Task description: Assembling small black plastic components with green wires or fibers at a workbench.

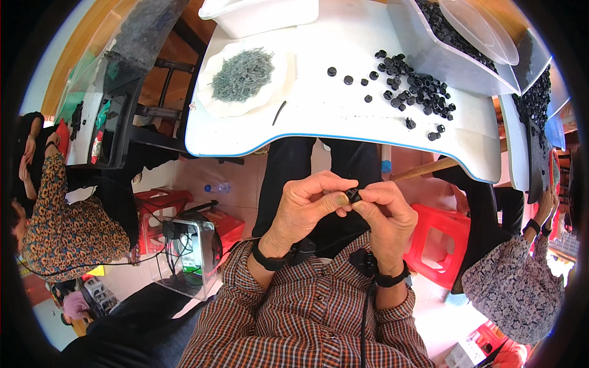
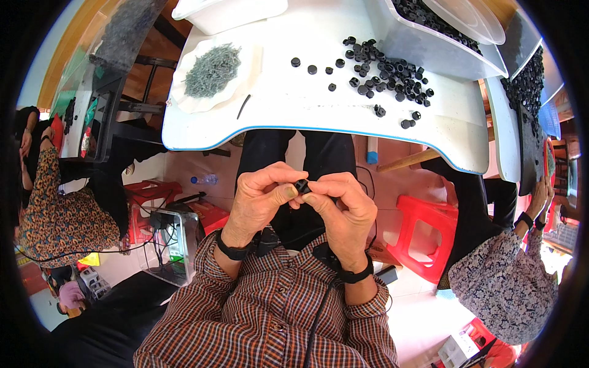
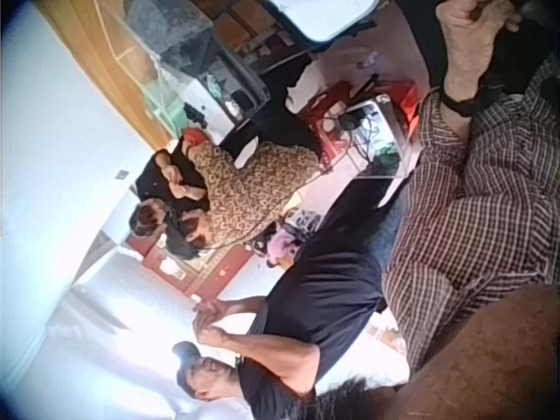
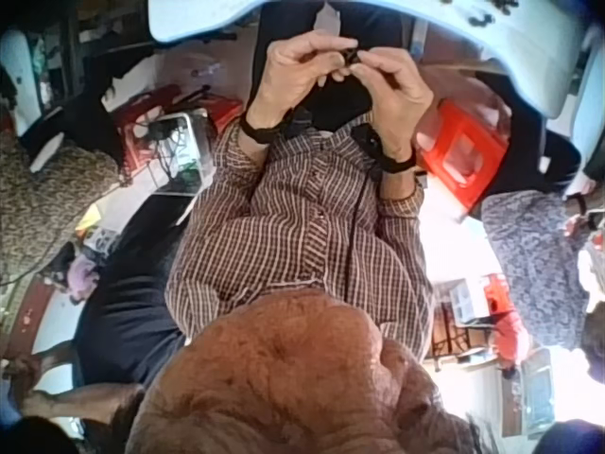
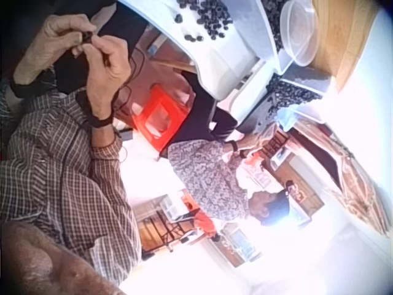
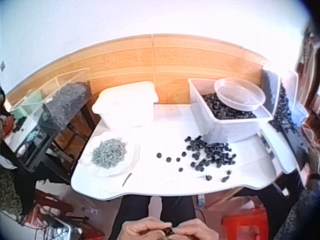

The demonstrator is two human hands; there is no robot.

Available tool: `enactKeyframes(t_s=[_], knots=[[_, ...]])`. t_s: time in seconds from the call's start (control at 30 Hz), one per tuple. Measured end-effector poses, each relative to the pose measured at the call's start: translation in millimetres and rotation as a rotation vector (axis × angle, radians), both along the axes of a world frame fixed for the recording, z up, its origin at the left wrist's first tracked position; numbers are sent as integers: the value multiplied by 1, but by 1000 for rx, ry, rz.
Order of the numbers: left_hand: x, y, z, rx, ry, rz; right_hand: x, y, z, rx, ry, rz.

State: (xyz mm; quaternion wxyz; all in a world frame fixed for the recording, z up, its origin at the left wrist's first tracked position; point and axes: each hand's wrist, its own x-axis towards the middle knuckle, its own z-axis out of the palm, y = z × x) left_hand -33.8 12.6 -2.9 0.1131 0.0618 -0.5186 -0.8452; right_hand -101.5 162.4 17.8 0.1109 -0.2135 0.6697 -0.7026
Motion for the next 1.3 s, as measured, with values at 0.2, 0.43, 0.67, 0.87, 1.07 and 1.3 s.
enactKeyframes(t_s=[0.2, 0.43, 0.67, 0.87, 1.07, 1.3], knots=[[0, 0, 5, -99, 14, 24, -4, 0, -10, -94, -99, 39], [1, -1, 11, -281, 67, 57, -8, 1, -23, -278, -223, 143], [3, -4, 18, -390, 96, 61, -8, 0, -24, -314, -226, 161], [4, -6, 16, -388, 96, 45, -8, -3, -25, -357, -235, 196], [4, -9, 15, -376, 94, 25, -8, -4, -24, -332, -244, 201], [6, -9, 15, -345, 89, 5, -9, -2, -22, -298, -241, 206]])
